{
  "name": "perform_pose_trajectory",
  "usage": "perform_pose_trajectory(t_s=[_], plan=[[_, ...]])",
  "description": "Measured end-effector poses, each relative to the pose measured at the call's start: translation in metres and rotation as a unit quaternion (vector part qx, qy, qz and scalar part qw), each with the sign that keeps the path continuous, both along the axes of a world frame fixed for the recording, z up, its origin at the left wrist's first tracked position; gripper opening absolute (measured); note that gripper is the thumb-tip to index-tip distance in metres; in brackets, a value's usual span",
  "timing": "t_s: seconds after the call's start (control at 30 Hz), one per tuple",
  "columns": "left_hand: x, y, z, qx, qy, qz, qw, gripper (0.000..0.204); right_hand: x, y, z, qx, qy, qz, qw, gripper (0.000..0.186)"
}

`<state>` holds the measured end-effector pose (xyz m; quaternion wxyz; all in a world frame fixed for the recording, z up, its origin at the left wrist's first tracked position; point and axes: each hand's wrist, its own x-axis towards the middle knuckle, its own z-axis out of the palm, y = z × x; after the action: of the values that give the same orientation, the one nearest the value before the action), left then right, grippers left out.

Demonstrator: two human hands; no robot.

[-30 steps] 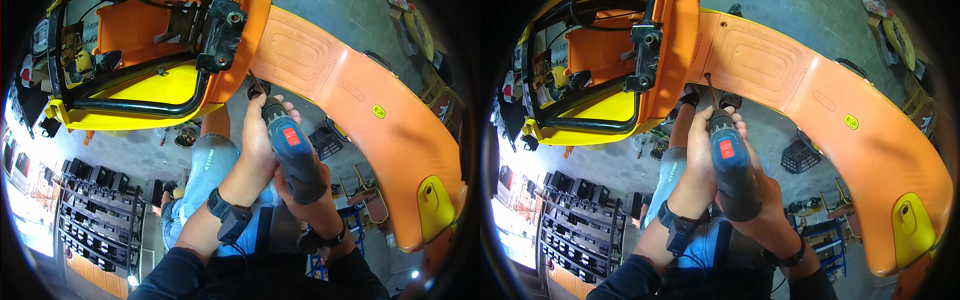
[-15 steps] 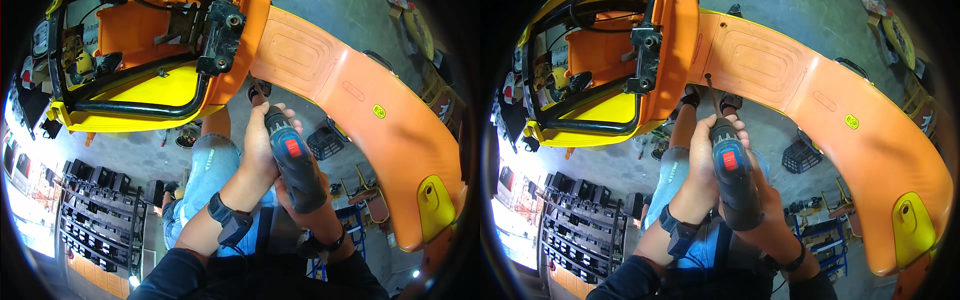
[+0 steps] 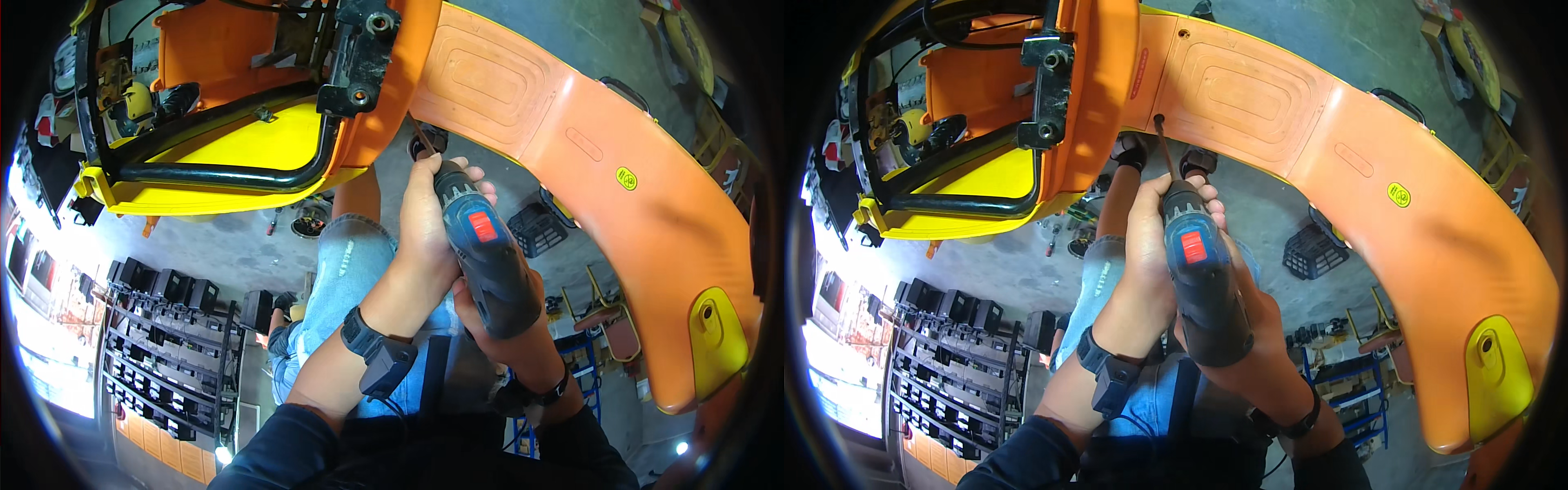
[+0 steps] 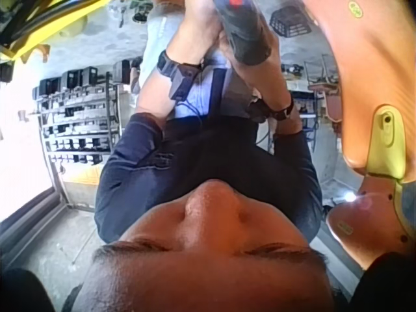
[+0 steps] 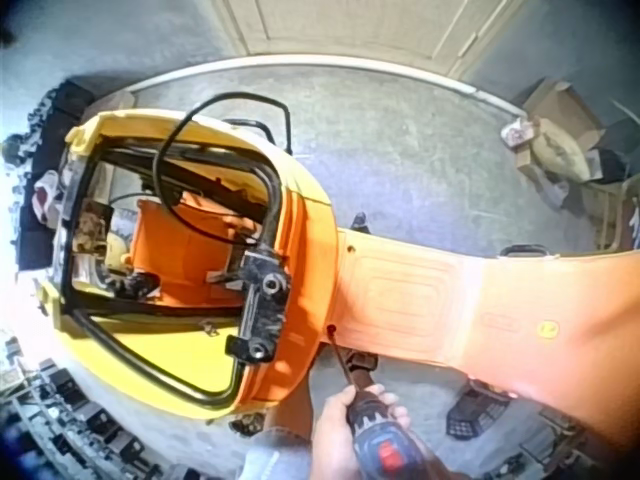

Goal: Using a power drill to remove screws and body panels from a yellow electric scooter.

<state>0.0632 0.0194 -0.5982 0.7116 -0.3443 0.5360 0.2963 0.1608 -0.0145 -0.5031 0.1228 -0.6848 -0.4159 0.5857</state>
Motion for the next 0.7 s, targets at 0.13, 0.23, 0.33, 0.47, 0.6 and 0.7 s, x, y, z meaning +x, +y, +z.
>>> perform_pose_trajectory(t_s=[0.13, 0.23, 0.33, 0.47, 0.6, 0.7], plan=[[0.0017, 0.0006, 0.0008, -0.017, -0.008, 0.010, 1.000, 0.038, 0.0032, 0.0025, -0.0013, 0.032, -0.010, 0.052, 0.998, 0.068], [0.0028, 0.0024, 0.0020, -0.015, -0.006, 0.010, 1.000, 0.038, 0.0025, 0.0038, 0.0015, -0.004, 0.003, 0.004, 1.000, 0.043], [0.0041, 0.0064, 0.0013, -0.004, -0.002, 0.003, 1.000, 0.038, 0.0028, 0.0048, 0.0029, -0.015, -0.023, 0.005, 1.000, 0.030], [0.0052, 0.0076, 0.0016, -0.004, 0.009, 0.000, 1.000, 0.038, 0.0076, 0.0047, -0.0006, -0.022, -0.028, 0.063, 0.997, 0.079], [0.0027, 0.0043, -0.0008, -0.011, 0.005, 0.003, 1.000, 0.038, 0.0080, 0.0007, -0.0014, -0.034, 0.010, 0.028, 0.999, 0.079], [0.0033, 0.0009, -0.0019, -0.013, -0.002, 0.004, 1.000, 0.039, 0.0082, -0.0016, -0.0028, -0.021, 0.000, 0.046, 0.999, 0.079]])
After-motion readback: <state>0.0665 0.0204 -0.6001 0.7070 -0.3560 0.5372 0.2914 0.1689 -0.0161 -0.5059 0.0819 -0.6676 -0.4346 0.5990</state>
